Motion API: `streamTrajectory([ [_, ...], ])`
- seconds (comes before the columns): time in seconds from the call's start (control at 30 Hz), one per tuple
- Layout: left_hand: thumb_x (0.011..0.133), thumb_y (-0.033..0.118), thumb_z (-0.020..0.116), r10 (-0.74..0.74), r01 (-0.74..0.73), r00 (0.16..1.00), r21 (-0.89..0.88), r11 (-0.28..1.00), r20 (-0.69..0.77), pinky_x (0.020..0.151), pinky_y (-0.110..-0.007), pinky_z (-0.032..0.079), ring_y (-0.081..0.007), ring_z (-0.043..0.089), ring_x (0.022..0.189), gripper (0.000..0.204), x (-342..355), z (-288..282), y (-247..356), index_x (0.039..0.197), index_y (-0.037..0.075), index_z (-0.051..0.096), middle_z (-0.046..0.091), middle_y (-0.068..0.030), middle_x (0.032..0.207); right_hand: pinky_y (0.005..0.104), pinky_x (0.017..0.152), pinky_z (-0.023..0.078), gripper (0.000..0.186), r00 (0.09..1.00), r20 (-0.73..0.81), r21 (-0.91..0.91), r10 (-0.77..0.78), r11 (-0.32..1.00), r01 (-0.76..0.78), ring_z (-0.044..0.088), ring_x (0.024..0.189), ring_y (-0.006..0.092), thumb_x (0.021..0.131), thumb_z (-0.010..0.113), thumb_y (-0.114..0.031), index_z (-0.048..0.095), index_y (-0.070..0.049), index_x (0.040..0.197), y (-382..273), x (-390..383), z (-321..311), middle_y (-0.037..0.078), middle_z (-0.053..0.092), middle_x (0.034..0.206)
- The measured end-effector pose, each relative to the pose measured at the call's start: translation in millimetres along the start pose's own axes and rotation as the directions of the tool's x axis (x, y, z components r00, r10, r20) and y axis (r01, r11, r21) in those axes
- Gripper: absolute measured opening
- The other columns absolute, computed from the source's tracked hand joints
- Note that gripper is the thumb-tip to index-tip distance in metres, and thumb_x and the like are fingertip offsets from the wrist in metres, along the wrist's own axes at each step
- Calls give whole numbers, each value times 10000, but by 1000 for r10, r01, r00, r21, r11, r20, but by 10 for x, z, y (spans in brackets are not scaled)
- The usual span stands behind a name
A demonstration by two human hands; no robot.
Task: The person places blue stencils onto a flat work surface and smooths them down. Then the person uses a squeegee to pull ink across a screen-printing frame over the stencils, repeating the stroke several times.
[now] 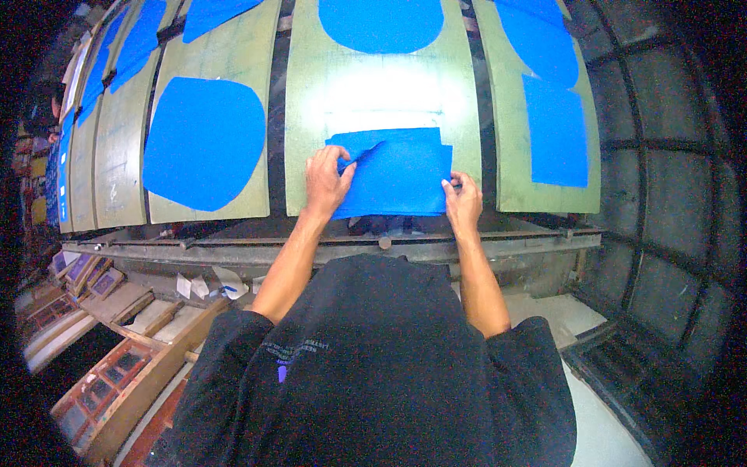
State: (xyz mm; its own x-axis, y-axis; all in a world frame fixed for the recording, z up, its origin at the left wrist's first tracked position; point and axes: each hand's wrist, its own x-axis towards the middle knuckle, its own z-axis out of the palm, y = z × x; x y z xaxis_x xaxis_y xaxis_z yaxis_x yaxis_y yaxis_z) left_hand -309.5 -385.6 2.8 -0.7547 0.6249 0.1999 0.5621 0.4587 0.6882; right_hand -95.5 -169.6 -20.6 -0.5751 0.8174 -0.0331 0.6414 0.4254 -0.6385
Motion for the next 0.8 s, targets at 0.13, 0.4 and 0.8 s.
streamTrajectory([
  [0.13,838,154,733,23,-23,1000,-13,1000,-4,811,-421,448,-290,638,925,242,33,10,41,1058,83,661,664,-85,966,395,763,529,293,995,46,-2,92,996,-92,684,834,262,822,755,-204,712,-74,1081,-6,20,-15,93,706,924],
  [0.4,895,267,693,-51,45,993,63,997,104,730,-483,505,-350,674,837,211,261,84,-110,894,58,712,696,-159,901,311,680,522,293,999,21,26,30,999,-31,629,707,143,827,764,-139,705,-2,1079,64,48,16,60,679,822],
  [0.8,924,210,677,383,-381,923,44,923,-32,874,-422,496,-249,674,1014,181,248,-157,79,1024,67,729,719,-89,1121,342,740,535,574,991,21,113,130,985,-131,673,774,210,766,836,-212,612,-20,1259,-17,3,-3,124,675,1050],
])
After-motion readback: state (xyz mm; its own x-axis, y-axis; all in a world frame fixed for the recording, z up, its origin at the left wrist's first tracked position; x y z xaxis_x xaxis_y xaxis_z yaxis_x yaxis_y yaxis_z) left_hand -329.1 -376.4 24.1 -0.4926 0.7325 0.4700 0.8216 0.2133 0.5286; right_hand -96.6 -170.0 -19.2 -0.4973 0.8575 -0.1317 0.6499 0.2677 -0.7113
